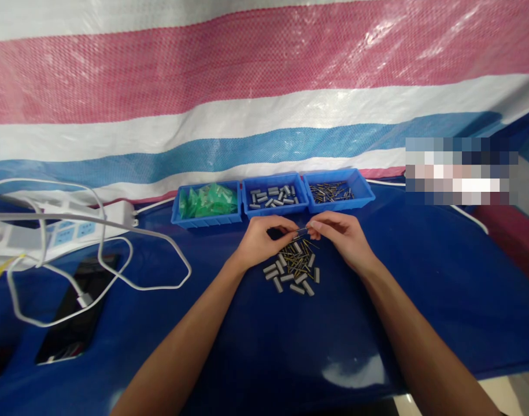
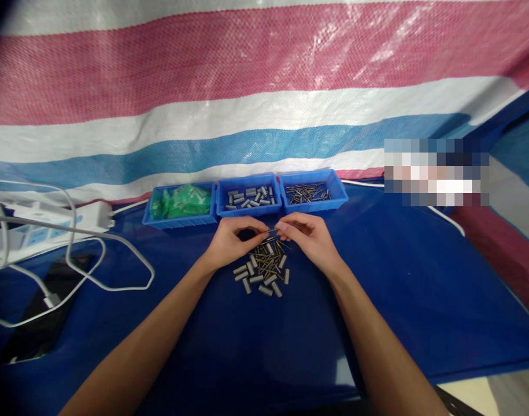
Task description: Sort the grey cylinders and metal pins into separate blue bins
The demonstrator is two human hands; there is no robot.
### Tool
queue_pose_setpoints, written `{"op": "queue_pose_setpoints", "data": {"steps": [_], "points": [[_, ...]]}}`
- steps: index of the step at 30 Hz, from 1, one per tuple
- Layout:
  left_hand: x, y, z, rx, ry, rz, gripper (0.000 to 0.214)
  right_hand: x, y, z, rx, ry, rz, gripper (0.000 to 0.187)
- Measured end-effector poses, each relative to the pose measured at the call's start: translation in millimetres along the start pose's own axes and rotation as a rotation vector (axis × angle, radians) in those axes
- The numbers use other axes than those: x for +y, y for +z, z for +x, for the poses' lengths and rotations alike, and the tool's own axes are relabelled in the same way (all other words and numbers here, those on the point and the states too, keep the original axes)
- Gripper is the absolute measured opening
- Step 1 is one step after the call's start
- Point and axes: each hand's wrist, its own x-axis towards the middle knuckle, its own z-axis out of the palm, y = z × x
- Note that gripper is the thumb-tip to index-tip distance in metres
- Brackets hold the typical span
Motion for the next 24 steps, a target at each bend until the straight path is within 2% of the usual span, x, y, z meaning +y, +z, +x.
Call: {"op": "queue_pose_setpoints", "data": {"steps": [5, 7, 12, 15, 18, 21, 24], "points": [[4, -0.8, 1, -0.046, -0.002, 0.004, 0.013, -1, -1, -3, -0.042, -0.026, 0.005, 0.028], [5, -1.0, 1, -0.040, -0.001, 0.021, 0.012, 0, -3, -3, 0.015, -0.060, 0.006, 0.028], [6, -0.9, 2, -0.052, -0.012, 0.054, 0.014, 3, -11, 2, 0.257, -0.195, -0.053, 0.031], [5, -0.8, 3, -0.052, -0.014, 0.060, 0.015, 4, -17, 3, 0.280, -0.218, -0.142, 0.037], [4, -0.6, 3, -0.040, -0.029, 0.060, 0.016, 4, -21, 1, 0.219, -0.227, -0.261, 0.026], [3, -0.8, 3, -0.025, -0.052, 0.044, 0.018, 3, -21, -2, 0.032, -0.237, -0.472, 0.015], [3, -1.2, 4, -0.024, -0.071, 0.036, 0.019, 3, -19, -1, -0.132, -0.290, -0.667, 0.013]]}}
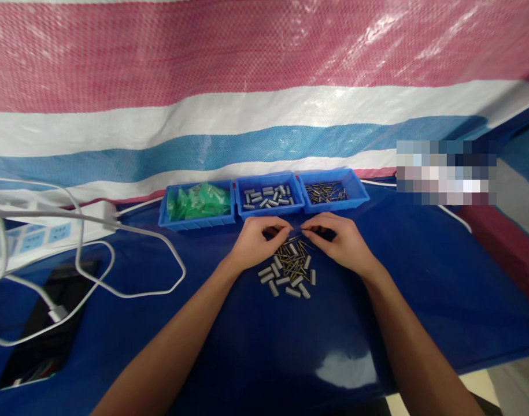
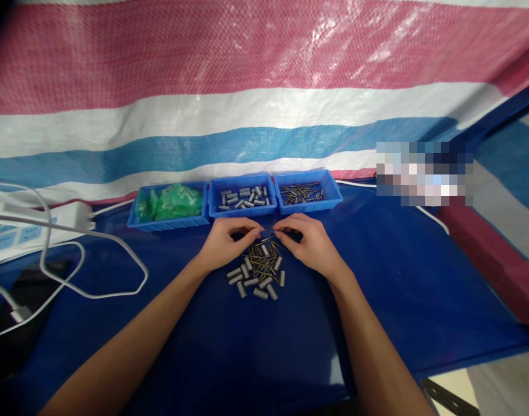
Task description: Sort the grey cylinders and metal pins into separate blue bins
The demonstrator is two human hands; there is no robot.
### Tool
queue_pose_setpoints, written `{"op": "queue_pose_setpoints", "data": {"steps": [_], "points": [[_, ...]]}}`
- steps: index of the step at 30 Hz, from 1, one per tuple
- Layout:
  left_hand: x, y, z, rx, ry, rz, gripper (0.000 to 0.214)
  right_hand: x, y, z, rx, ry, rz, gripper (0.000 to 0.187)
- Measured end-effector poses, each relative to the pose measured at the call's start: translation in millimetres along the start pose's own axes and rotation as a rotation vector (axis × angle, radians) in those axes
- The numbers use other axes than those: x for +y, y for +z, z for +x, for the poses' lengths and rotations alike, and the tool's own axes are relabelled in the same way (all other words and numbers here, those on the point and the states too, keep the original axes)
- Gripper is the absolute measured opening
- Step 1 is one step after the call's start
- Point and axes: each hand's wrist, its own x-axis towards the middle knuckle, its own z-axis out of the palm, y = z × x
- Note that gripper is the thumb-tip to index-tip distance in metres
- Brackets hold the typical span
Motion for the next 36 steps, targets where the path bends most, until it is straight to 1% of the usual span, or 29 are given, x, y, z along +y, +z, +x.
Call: {"op": "queue_pose_setpoints", "data": {"steps": [3, 8, 14, 17, 21, 25, 28, 30, 33, 36], "points": [[-1, 0.4, 0, -0.005, -0.010, 0.018, 0.019, 3, 4, 3, -0.041, -0.034, -0.085, 0.013], [-5, 3.4, 0, -0.006, 0.003, 0.033, 0.014, 6, 5, 4, -0.042, -0.022, -0.112, 0.014], [-11, 4.7, 0, -0.017, -0.003, -0.009, 0.014, 6, 7, 3, -0.088, -0.028, -0.165, 0.007], [-12, 4.8, 1, -0.031, 0.019, 0.012, 0.013, 6, 9, 3, -0.122, -0.063, -0.231, 0.009], [-13, 5.2, 1, -0.020, 0.067, 0.047, 0.014, 5, 11, 4, -0.153, -0.106, -0.318, 0.012], [-11, 4.7, 1, -0.023, 0.091, 0.072, 0.017, 4, 12, 3, -0.170, -0.122, -0.328, 0.011], [-8, 3.2, 1, -0.024, 0.114, 0.097, 0.016, 4, 10, 2, -0.157, -0.110, -0.259, 0.011], [-5, 2.0, 1, -0.029, 0.144, 0.120, 0.014, 3, 9, 1, -0.110, -0.088, -0.150, 0.011], [-2, 0.8, 1, -0.017, 0.178, 0.136, 0.011, 4, 8, 1, -0.020, -0.016, 0.053, 0.013], [-4, 1.2, 1, 0.028, 0.140, 0.092, 0.011, 5, 11, 0, 0.019, 0.069, 0.217, 0.017]]}}
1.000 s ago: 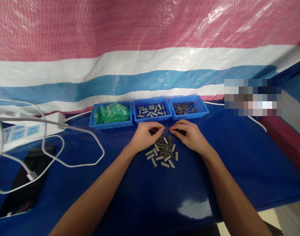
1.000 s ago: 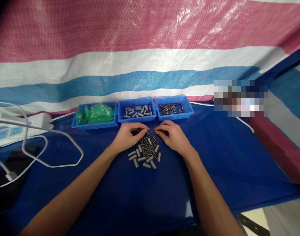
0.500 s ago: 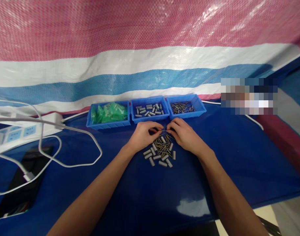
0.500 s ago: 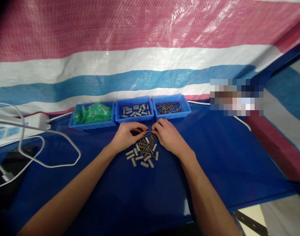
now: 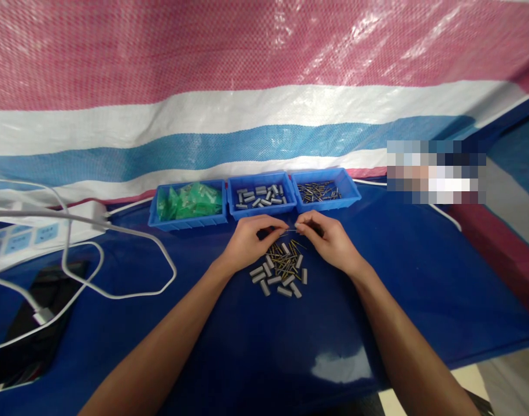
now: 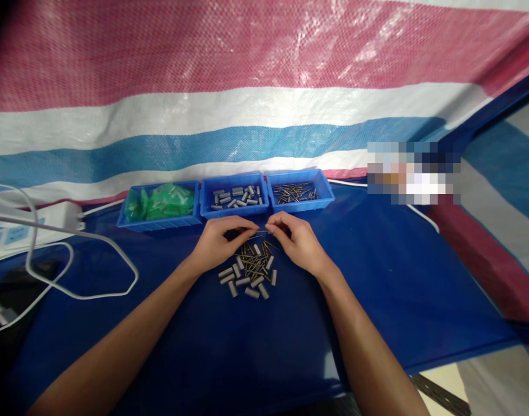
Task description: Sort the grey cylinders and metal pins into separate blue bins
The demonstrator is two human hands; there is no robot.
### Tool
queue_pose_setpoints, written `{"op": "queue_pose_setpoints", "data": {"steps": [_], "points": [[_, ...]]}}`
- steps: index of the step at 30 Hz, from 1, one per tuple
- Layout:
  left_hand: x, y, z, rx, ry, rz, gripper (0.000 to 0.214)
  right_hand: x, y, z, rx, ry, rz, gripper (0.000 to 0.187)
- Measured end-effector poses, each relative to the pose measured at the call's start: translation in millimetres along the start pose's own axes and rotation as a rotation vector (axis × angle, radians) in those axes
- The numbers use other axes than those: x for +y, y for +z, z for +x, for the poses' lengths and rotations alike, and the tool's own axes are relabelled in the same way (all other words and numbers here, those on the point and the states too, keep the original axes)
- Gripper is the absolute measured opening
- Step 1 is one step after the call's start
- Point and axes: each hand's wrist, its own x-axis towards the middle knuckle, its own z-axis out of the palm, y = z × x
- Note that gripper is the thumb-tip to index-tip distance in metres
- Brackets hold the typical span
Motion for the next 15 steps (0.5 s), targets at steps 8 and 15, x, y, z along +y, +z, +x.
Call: {"op": "queue_pose_setpoints", "data": {"steps": [8, 15], "points": [[-7, 3.1, -2, 0.101, -0.160, -0.294, 0.015, -10, 9, 2, 0.068, 0.148, 0.444, 0.029], [-5, 2.0, -2, 0.095, -0.182, -0.351, 0.020, -12, 14, 2, 0.059, 0.205, 0.578, 0.023]]}}
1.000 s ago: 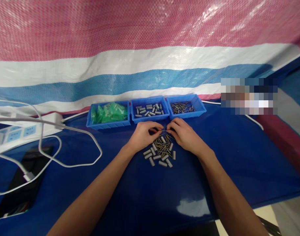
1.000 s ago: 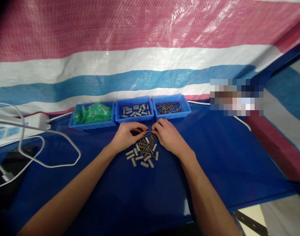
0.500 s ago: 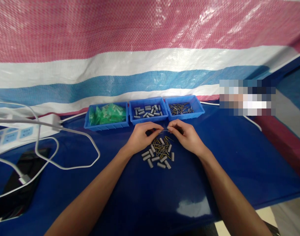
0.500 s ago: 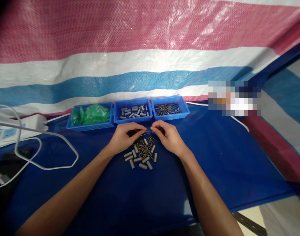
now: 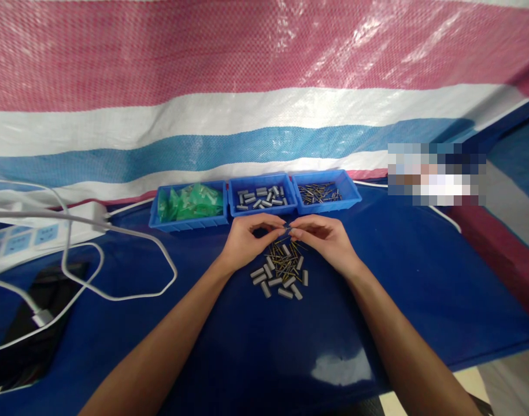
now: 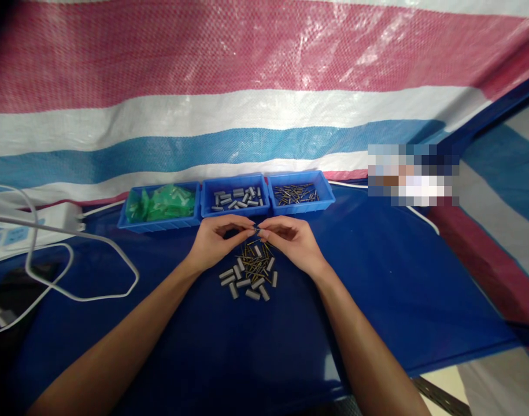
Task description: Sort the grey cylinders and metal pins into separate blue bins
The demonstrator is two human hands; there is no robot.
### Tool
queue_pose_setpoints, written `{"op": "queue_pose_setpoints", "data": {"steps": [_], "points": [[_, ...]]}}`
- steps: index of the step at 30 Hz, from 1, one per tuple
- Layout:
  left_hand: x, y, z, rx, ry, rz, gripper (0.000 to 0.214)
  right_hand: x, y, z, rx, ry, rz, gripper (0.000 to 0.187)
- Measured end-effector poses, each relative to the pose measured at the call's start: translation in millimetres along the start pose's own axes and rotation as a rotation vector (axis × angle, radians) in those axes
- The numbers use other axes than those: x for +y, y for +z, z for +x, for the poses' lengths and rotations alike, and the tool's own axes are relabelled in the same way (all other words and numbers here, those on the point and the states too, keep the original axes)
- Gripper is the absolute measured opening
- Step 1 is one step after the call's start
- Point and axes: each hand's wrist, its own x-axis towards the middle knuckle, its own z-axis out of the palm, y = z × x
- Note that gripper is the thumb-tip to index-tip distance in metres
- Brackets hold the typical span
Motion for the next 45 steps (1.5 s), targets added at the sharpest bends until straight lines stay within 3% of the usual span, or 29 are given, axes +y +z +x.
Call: {"op": "queue_pose_setpoints", "data": {"steps": [10, 16, 21, 29, 35, 45], "points": [[3, -0.4, 1, -0.006, 0.060, 0.042, 0.023, -8, -4, -1, 0.085, -0.042, -0.103, 0.020], [7, -0.9, 0, -0.182, 0.168, 0.349, 0.015, -9, -16, -2, 0.340, -0.223, -0.132, 0.020], [8, -0.4, -1, -0.204, 0.161, 0.372, 0.013, -11, -23, 1, 0.356, -0.239, -0.178, 0.027], [10, -1.8, -1, -0.269, 0.202, 0.406, 0.038, -14, -25, -4, 0.216, -0.194, -0.257, 0.016], [7, -1.4, 0, -0.267, 0.199, 0.403, 0.033, -16, -33, -8, -0.030, -0.259, -0.686, 0.013], [4, -1.4, 1, -0.224, 0.225, 0.446, 0.020, -12, -28, -5, -0.176, -0.286, -0.849, 0.010]]}}
